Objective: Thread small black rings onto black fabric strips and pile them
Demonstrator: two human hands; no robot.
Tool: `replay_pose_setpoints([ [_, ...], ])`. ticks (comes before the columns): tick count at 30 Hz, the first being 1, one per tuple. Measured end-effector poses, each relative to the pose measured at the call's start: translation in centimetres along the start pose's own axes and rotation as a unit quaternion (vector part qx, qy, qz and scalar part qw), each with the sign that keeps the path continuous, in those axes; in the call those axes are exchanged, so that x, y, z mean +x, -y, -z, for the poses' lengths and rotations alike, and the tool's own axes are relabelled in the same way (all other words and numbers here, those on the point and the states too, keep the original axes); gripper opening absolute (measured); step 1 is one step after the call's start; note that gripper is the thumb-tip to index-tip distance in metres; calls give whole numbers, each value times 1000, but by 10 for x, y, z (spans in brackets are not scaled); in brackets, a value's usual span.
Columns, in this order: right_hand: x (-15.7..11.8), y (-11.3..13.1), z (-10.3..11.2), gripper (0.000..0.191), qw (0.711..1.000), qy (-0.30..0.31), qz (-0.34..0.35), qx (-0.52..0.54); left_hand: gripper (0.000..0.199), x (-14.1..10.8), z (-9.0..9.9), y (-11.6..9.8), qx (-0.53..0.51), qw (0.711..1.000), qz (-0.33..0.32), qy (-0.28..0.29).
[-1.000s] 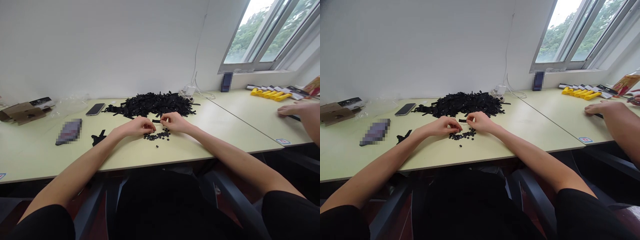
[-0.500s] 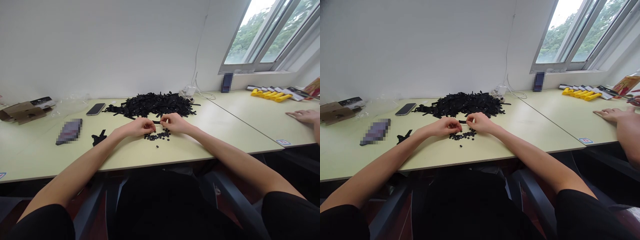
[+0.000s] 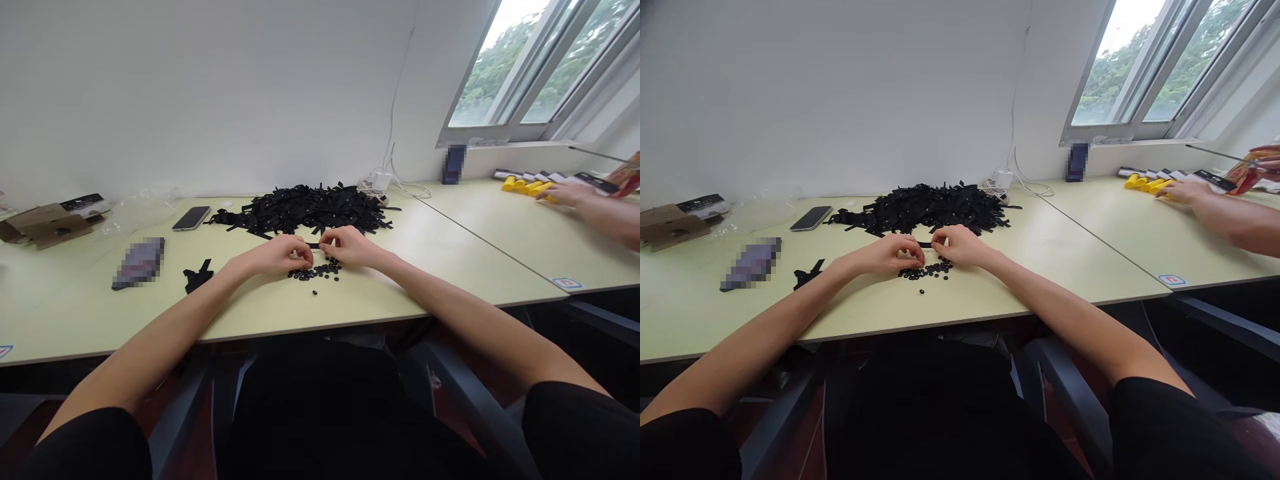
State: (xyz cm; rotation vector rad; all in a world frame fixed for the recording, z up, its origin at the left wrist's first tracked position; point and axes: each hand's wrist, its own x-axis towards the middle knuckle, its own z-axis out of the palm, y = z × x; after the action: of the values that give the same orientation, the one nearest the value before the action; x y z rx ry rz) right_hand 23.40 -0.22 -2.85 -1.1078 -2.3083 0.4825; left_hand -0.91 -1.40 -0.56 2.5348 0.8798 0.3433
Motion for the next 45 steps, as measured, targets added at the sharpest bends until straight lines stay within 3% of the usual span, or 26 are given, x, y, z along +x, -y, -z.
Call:
replay_pose_setpoints([
  [2,0,-1,0,17,1000,2,0,6,19,1,-2,0,2,1000,-7,-24],
  [7,0,1,-2,20,999,19,26,44,23,6,-12,4,-11,988,-30,-148],
  [10,0,2,-4,22,997,28,32,68,22,7,-15,6,-23,985,-15,-173],
  [24,1,0,-2,19,994,29,47,96,24,8,-16,9,-38,982,-3,-187],
  [32,-1,1,1,31,993,51,64,80,28,8,-17,14,-56,984,28,-169],
  [38,0,1,2,25,995,40,64,70,31,8,-19,15,-80,982,37,-169],
  [45,-1,4,1,25,986,52,34,157,31,6,-15,9,-101,978,40,-181],
])
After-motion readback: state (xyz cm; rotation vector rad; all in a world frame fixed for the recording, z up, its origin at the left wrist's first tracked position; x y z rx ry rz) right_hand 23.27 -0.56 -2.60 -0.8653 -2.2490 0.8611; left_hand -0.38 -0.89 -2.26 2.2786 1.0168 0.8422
